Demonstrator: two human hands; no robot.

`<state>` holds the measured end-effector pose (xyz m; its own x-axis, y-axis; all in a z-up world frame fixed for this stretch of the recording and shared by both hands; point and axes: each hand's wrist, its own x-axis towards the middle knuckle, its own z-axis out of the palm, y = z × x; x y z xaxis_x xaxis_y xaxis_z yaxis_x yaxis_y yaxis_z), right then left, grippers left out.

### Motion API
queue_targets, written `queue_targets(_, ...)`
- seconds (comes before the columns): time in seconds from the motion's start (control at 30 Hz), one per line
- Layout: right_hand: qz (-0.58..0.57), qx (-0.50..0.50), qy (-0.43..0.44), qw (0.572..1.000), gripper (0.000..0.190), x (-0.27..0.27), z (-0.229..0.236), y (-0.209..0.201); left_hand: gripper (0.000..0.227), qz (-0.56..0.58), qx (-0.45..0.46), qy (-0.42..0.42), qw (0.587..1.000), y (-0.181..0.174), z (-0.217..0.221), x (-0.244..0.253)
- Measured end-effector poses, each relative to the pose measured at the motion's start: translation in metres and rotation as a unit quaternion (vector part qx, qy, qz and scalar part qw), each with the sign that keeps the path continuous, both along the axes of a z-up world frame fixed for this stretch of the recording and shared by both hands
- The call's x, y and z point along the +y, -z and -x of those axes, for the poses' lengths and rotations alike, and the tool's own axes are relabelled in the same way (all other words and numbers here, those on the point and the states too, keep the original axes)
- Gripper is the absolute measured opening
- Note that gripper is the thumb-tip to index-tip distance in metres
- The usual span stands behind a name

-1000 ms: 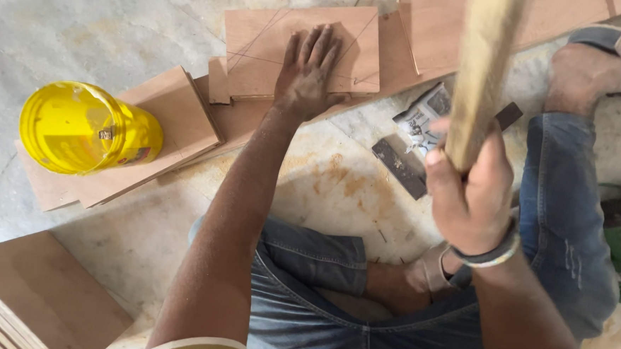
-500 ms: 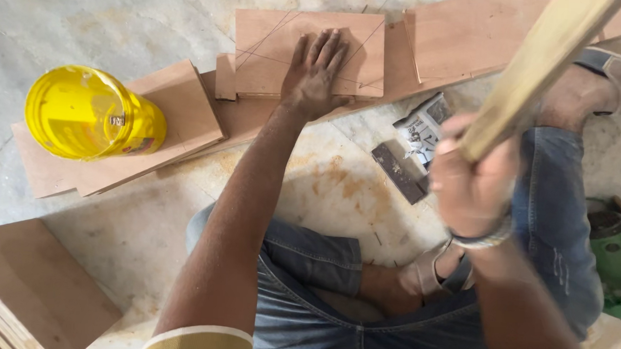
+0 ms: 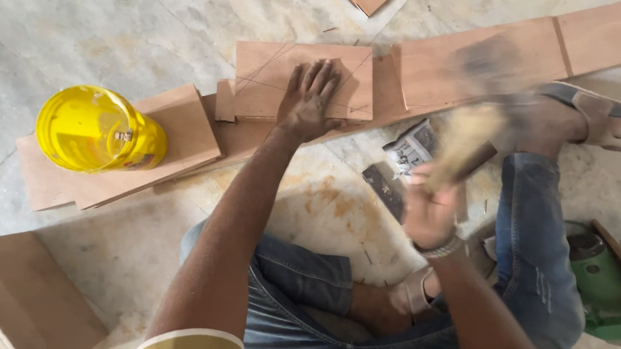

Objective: The person stirs glue in a container with a stick, applies the glue to wooden pieces, assembles the wooden components using a square for alignment, and hammers them together.

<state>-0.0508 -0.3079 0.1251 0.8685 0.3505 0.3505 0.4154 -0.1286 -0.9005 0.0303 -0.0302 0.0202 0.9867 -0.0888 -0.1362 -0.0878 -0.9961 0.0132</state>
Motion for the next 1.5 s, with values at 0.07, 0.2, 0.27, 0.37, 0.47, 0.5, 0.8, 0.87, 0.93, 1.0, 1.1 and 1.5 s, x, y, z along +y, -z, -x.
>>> queue_targets(0.07,0.197,0.115,0.009,0.974,0.011,0.006,-0.007,0.017,0.110,-0.001,0.015,0.003,1.000,-0.003,0.000,-0.003)
queue_targets(0.2,0.303,0.059,0.040,0.950,0.010,-0.018,-0.033,-0.005,0.106,0.009,0.021,0.002,1.000,-0.007,0.005,-0.001)
queue_targets(0.27,0.137,0.110,0.035,0.984,0.012,-0.035,-0.030,-0.029,0.108,0.008,0.039,-0.002,0.999,-0.004,0.006,-0.004)
queue_targets(0.37,-0.020,0.023,0.076,0.997,0.009,-0.035,-0.014,-0.040,0.109,-0.009,0.036,-0.003,0.999,-0.005,-0.002,-0.002)
queue_targets(0.47,0.051,-0.057,0.050,0.996,0.022,-0.003,-0.004,0.003,0.108,-0.003,0.026,-0.005,1.000,-0.001,0.002,-0.002)
queue_targets(0.5,0.245,0.021,0.042,0.968,0.018,0.000,0.000,0.015,0.107,0.002,0.021,-0.001,1.000,-0.001,0.002,-0.003)
queue_targets(0.8,-0.025,0.062,0.043,0.997,0.012,-0.025,-0.007,-0.054,0.109,0.017,-0.003,0.003,1.000,0.007,-0.004,0.001)
queue_targets(0.87,-0.117,-0.034,0.063,0.991,0.016,-0.009,0.001,-0.047,0.109,0.015,0.003,0.005,1.000,0.012,-0.001,0.001)
queue_targets(0.93,0.000,-0.118,0.053,0.992,0.011,0.010,0.004,-0.020,0.108,0.016,0.006,0.004,1.000,0.017,0.006,-0.004)
queue_targets(1.0,0.223,-0.058,0.030,0.973,0.012,0.018,-0.003,0.000,0.106,0.006,-0.006,0.009,1.000,0.012,0.003,-0.003)
queue_targets(1.1,0.377,0.132,0.024,0.916,0.027,0.001,-0.022,-0.003,0.109,0.010,0.025,-0.006,1.000,0.008,0.002,-0.004)
queue_targets(1.5,0.349,0.071,-0.006,0.935,0.024,0.005,-0.014,0.017,0.109,0.008,0.006,0.001,1.000,0.000,0.001,0.000)
